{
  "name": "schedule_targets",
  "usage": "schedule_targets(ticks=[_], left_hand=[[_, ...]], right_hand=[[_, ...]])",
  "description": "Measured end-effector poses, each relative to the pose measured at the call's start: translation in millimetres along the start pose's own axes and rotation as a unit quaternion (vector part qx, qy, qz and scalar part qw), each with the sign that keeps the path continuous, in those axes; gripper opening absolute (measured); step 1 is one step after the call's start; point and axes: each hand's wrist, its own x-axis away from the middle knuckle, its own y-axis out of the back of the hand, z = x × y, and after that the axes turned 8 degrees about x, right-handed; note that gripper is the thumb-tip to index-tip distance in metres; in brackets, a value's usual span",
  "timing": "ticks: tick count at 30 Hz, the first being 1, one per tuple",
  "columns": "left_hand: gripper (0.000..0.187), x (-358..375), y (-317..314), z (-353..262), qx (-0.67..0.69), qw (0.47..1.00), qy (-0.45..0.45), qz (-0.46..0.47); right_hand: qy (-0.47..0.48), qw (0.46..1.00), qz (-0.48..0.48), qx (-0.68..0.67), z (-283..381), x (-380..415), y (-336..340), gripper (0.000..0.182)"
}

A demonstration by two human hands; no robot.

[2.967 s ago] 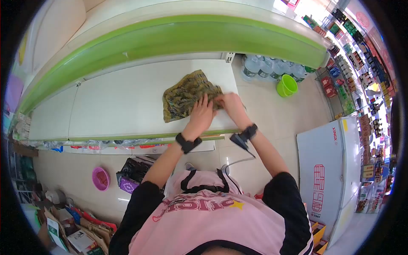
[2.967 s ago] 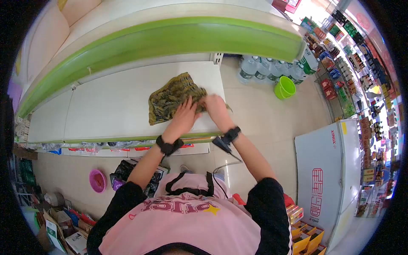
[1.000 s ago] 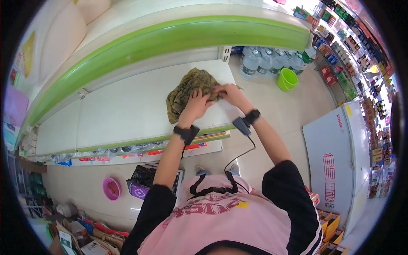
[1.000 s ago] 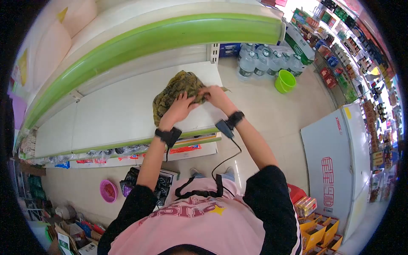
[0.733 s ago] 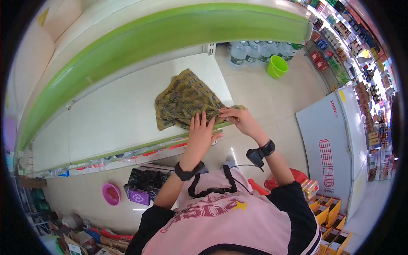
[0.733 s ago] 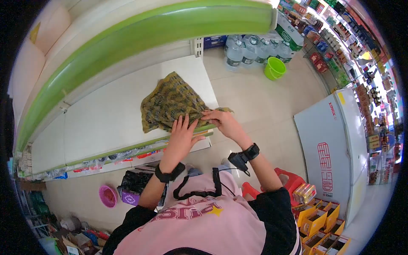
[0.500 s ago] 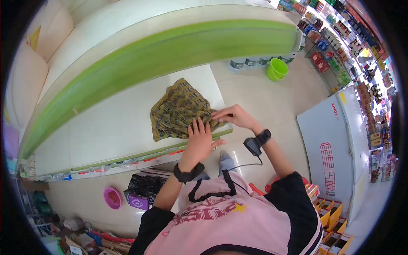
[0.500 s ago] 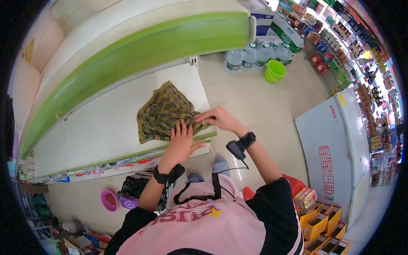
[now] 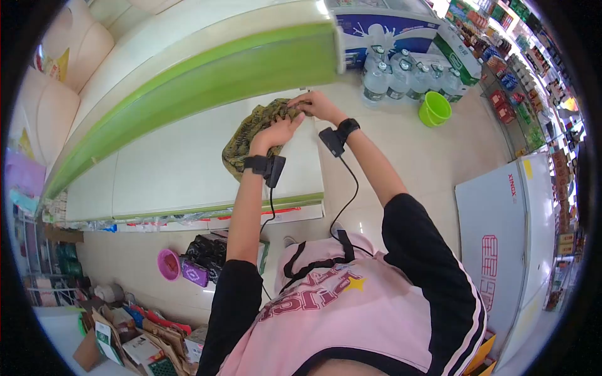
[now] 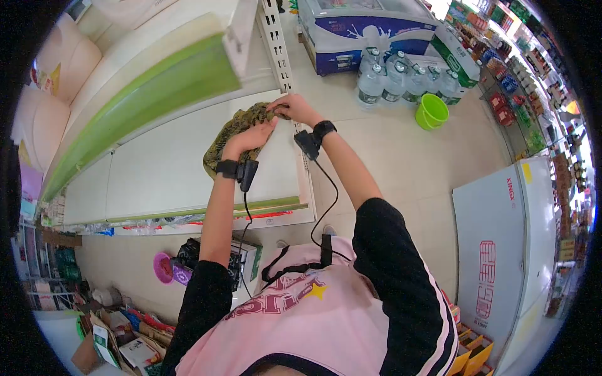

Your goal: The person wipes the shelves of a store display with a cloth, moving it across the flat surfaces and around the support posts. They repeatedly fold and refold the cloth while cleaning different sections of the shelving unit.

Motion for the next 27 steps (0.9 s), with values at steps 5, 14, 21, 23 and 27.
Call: schedule_targets(ticks=[5, 14, 21, 23, 27], left_hand=[[0.070, 52, -30, -24, -0.078, 0.993, -0.013, -0.091], [0.075, 161, -101, -77, -0.069, 0.994, 0.030, -0.082], [0.080, 122, -77, -72, -0.046, 0.997, 0.041, -0.050], [0.081, 88, -55, -70, -0.057, 0.996, 0.052, -0.046], [0.088, -45, -28, 7, -0.114, 0.986, 0.061, -0.104]], right_hand=[[0.023, 0.988, -0.090, -0.120, 15, 56, -20, 0.025], [0.022, 0.988, -0.101, -0.116, 87, 170, -33, 0.027], [0.016, 0.993, -0.037, -0.108, 37, 119, -23, 0.025], [0.006, 0.995, -0.049, -0.087, 19, 85, -12, 0.023], [0.046, 0.996, -0.080, 0.000, -21, 11, 6, 0.025]])
